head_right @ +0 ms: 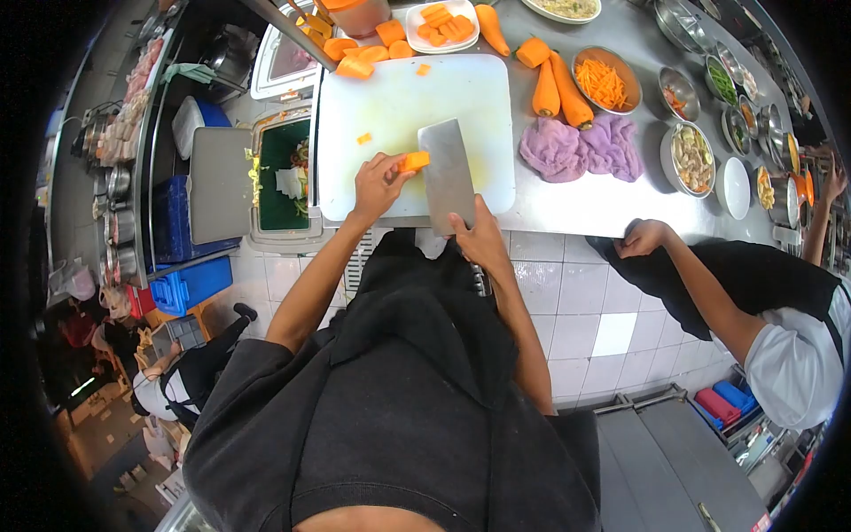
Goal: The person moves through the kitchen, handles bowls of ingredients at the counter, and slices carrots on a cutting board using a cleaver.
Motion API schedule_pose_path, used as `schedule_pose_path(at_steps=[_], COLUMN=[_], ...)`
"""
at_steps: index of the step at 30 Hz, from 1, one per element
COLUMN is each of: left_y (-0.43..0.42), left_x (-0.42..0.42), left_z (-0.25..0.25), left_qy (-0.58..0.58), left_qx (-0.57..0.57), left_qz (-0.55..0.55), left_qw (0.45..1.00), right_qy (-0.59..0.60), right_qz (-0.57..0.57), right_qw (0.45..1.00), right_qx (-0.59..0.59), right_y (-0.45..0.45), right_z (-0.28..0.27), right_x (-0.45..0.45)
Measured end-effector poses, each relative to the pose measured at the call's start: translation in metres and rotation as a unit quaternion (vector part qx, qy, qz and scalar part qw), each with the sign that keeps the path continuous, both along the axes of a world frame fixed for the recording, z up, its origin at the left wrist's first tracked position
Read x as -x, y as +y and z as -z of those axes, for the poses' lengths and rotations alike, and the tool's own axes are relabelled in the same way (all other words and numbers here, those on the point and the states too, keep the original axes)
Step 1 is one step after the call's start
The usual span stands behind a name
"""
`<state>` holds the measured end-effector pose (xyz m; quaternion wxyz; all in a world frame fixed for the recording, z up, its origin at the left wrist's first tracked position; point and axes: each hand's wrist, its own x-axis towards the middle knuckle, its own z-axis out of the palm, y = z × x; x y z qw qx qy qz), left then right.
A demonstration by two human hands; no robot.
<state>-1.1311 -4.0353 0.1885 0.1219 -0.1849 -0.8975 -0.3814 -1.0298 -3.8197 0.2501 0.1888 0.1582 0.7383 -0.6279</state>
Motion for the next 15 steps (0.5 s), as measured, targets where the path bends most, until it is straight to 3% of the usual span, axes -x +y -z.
schedule_pose_path(at_steps=[3,5,9,12,14,15], left_y=[0.000,-0.001,0.000,0.001,0.000,0.000], left_x=[0.001,0.001,0.000,0.001,0.001,0.002], left_z=[0.002,0.003,0.004,0.001,0.004,0.006], left_qy=[0.004,0.004,-0.002,0.001,-0.001,-0.006], left_qx=[-0.003,-0.003,-0.009,-0.005,0.004,0.012], left_qz=[-0.003,-0.002,-0.006,-0.008,-0.012,-0.016], left_qw=[1.000,1.000,1.000,1.000,1.000,1.000], right_qy=[0.069,-0.003,-0.004,-0.025,-0.041,-0.040], right_qz=[0.007,0.001,-0.003,0.008,0.087,0.082], right_qw=[0.997,1.000,1.000,0.999,0.975,0.975], right_qx=[-0.029,-0.003,0.002,0.047,0.202,0.201], right_y=[-0.003,-0.002,0.001,0.001,0.001,0.003], right_z=[0.017,0.003,0.004,0.007,0.003,0.000], right_x=[-0.002,0.001,0.001,-0.002,-0.007,-0.006])
